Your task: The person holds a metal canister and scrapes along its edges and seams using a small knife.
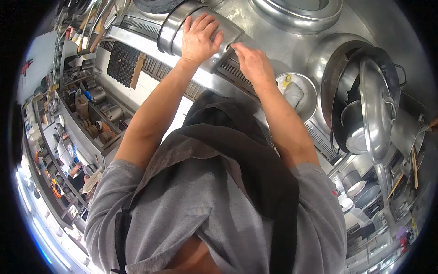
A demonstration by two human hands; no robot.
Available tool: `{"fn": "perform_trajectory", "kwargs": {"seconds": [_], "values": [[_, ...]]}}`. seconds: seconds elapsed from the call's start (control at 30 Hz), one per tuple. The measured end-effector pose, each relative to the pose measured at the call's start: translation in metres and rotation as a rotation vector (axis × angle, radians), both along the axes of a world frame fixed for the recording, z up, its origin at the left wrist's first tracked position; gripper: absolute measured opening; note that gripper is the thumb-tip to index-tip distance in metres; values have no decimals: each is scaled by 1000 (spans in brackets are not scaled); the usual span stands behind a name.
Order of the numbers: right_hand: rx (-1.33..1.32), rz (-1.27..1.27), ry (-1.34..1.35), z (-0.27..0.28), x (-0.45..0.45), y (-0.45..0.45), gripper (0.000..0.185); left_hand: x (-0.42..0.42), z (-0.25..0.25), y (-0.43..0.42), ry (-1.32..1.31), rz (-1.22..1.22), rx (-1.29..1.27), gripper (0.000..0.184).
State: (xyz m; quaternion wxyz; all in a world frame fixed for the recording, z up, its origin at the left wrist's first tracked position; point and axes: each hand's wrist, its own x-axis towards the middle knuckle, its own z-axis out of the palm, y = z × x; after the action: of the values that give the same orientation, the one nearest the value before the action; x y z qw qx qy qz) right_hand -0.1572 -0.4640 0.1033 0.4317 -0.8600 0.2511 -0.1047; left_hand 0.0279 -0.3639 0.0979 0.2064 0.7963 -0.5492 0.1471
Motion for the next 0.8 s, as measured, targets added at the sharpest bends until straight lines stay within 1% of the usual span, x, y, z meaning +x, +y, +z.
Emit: {"fn": "perform_trajectory", "kwargs": {"seconds": [0.1, 0.17, 0.3, 0.37, 0.47, 0.57, 0.7, 0.8], "values": [[4, -4, 12, 0, -1, 0, 21, -1, -1, 0, 1, 0, 2, 27], [-39, 16, -54, -2, -1, 0, 20, -1, -1, -1, -1, 0, 5, 27], [-90, 36, -29, 0, -2, 3, 20, -1, -2, -1, -19, 3, -4, 27], [-139, 40, -86, 1, -2, 5, 21, -1, -2, 0, -26, 4, -5, 27], [-168, 56, -86, -5, -3, 7, 23, -1, -1, 1, -21, 2, 2, 27], [-107, 102, -52, -1, -9, 10, 25, -1, 1, 2, -21, -10, -5, 26], [-91, 73, -70, 1, -9, 7, 25, -1, 0, -2, -15, -7, -11, 26], [-121, 6, -41, 5, -4, 1, 25, 0, -2, -5, -22, -4, -4, 26]]}}
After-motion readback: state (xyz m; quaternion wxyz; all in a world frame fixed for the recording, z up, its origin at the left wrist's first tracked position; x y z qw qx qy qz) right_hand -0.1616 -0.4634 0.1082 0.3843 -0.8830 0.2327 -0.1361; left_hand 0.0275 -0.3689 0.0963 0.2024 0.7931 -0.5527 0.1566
